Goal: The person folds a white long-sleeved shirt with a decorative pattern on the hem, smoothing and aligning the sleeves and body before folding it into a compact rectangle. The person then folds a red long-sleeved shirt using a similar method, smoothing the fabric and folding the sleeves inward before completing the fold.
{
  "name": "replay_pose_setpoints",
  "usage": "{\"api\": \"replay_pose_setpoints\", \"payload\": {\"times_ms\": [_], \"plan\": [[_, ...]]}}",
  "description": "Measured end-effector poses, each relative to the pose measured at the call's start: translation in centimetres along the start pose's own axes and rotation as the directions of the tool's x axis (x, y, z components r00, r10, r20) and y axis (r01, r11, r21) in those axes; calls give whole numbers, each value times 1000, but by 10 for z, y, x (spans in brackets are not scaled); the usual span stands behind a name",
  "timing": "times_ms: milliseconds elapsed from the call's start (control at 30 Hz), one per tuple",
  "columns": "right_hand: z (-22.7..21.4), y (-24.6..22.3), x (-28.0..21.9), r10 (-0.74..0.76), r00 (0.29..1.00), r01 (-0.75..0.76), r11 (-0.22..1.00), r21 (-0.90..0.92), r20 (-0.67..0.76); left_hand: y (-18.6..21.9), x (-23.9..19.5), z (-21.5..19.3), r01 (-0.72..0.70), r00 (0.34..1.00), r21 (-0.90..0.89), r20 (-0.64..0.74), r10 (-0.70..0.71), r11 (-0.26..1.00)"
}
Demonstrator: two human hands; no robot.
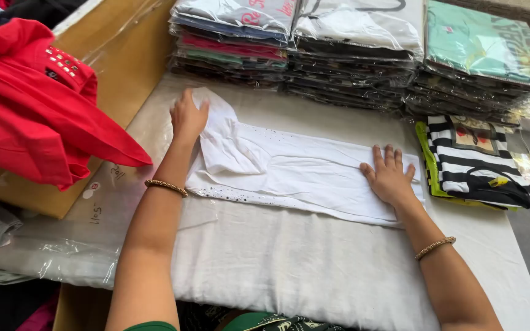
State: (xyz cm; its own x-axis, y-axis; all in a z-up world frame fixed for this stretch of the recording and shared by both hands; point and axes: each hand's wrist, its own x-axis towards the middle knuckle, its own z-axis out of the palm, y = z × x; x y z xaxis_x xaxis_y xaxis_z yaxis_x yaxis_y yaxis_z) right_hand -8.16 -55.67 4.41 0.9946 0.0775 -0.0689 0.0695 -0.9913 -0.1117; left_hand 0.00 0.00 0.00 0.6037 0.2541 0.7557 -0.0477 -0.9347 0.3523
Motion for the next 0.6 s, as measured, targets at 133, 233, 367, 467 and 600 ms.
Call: {"api": "replay_pose_setpoints", "payload": {"times_ms": [133,233,367,467,600], "plan": [[5,3,2,65,998,-65,998,-5,13,27,3,-35,14,995,100,96,-24,995],[23,24,19,151,986,-148,988,54,-68,38,20,-41,486,853,-435,425,-304,758],[17,29,23,41,987,-26,995,97,-158,83,54,-100,232,968,-710,236,-85,665],[-21,-14,-6,-88,982,113,982,152,-164,79,48,-86,63,994,-563,108,-2,824],[-60,-80,-40,-199,979,200,909,365,-41,20,-10,6,-43,995,188,-81,59,981]]}}
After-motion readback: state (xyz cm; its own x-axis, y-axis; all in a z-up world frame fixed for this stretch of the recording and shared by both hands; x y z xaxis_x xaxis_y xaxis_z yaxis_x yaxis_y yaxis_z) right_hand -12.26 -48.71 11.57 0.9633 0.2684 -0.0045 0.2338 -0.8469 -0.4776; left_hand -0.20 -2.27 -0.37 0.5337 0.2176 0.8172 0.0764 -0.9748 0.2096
